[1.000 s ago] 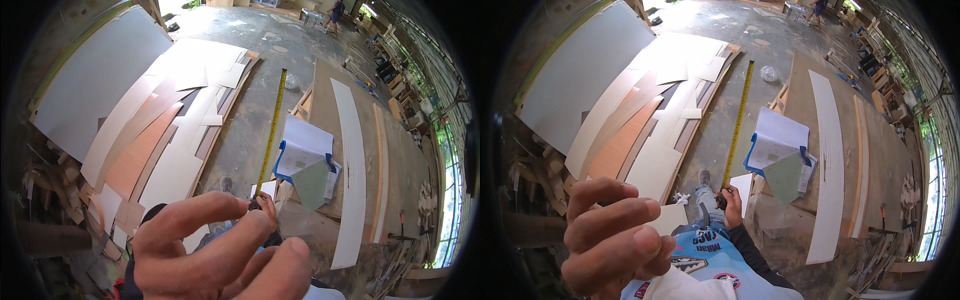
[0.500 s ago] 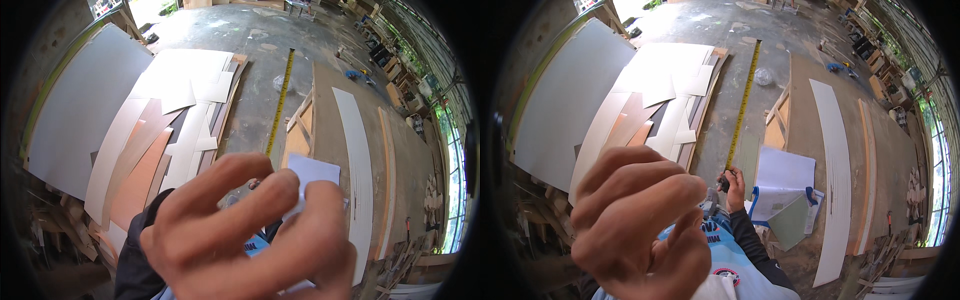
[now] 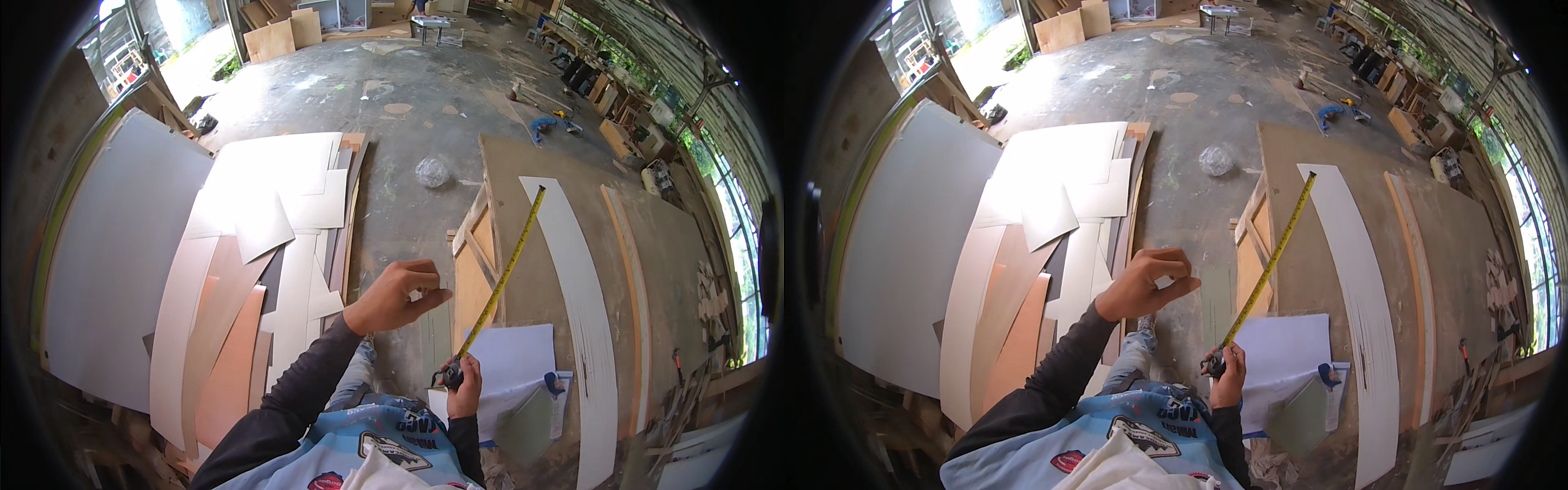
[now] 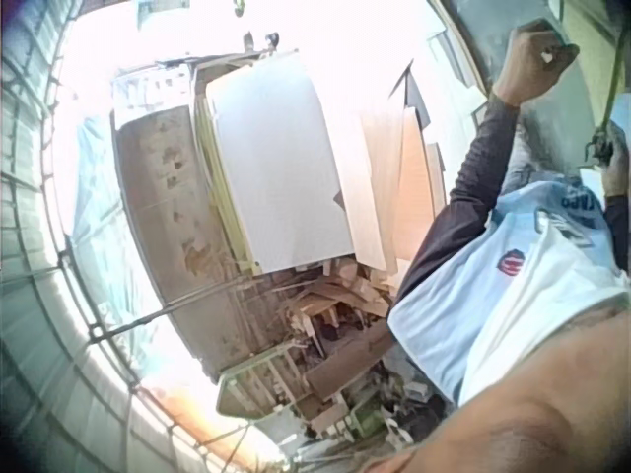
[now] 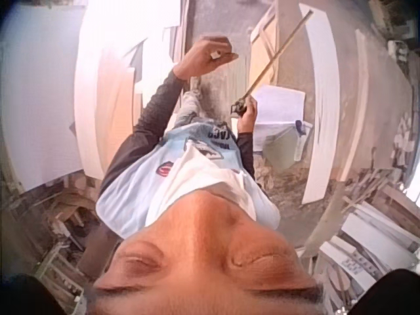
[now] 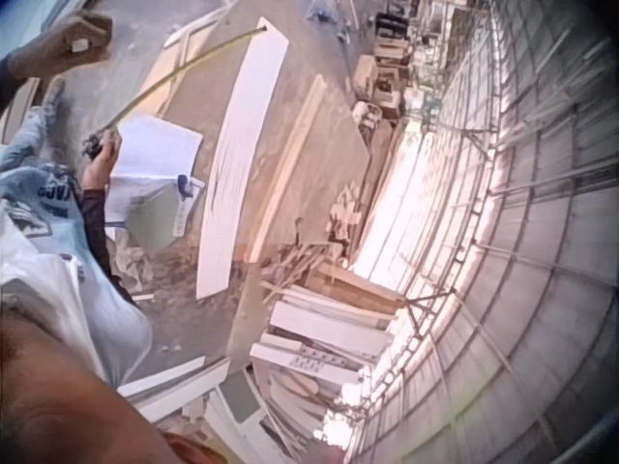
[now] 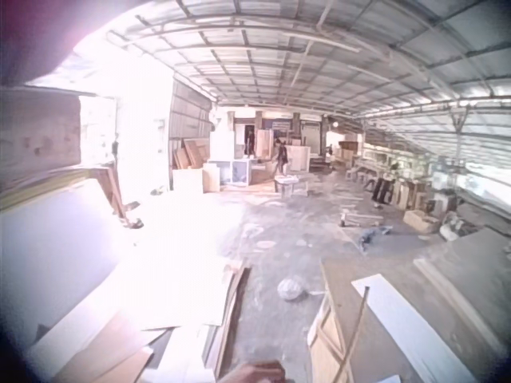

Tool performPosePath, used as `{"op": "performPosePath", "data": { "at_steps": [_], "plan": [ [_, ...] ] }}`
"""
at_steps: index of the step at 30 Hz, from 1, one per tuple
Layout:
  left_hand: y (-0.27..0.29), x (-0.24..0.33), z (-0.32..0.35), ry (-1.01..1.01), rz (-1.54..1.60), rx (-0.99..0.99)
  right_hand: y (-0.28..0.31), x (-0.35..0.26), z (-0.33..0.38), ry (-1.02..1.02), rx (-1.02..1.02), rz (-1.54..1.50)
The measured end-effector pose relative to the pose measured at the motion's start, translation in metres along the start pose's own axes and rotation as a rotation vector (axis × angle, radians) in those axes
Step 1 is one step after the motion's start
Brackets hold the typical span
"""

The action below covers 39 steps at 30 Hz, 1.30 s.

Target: The person uses a tape measure to take measurements of various wooden panels and a partially constructed cabinet by hand.

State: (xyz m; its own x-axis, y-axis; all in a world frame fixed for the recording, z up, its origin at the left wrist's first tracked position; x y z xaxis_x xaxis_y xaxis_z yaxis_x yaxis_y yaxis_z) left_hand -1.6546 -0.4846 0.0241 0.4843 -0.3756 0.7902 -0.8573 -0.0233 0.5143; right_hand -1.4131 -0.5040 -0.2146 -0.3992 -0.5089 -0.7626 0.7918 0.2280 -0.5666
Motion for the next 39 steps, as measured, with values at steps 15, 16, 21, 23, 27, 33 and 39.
{"op": "performPosePath", "data": {
  "at_steps": [15, 16, 21, 23, 27, 33, 39],
  "plan": [
    [-0.089, -0.585, 0.214, 0.678, -0.581, -0.974, -0.066, -0.023, -0.23, 0.109, 0.175, 0.079],
    [-0.071, -0.612, 0.237, 0.815, -0.529, -0.876, -0.073, -0.021, -0.249, 0.1, 0.186, 0.088],
    [0.003, -0.616, 0.14, 0.985, 0.049, -0.507, -0.1, -0.026, -0.327, 0.081, 0.257, 0.043],
    [0.017, -0.617, 0.097, 0.895, 0.173, -0.411, -0.104, -0.023, -0.353, 0.074, 0.263, -0.008],
    [0.002, -0.681, 0.065, 1.148, 0.375, -0.453, -0.123, -0.026, -0.419, 0.064, 0.203, -0.063],
    [0.033, -0.773, -0.04, 0.443, -0.46, -0.862, -0.146, -0.062, -0.56, 0.035, 0.144, -0.001],
    [0.193, -0.792, -0.159, 1.212, 0.359, -0.136, -0.181, -0.131, -0.726, 0.021, 0.051, 0.094]
  ]
}}
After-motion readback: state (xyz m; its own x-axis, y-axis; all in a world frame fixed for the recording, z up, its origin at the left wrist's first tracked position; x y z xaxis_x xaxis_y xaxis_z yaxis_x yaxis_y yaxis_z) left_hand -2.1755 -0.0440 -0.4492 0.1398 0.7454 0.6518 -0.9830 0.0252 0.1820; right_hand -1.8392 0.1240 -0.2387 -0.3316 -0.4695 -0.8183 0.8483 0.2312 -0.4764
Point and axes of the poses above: each hand's wrist, its own z-axis away from the middle knuckle, its own y-axis out of the back of the hand, x = y × z, the point moved 7 cm from there along -z, towards the middle knuckle, and after that the axes turned 13 degrees about -x, right-handed, at the moved point
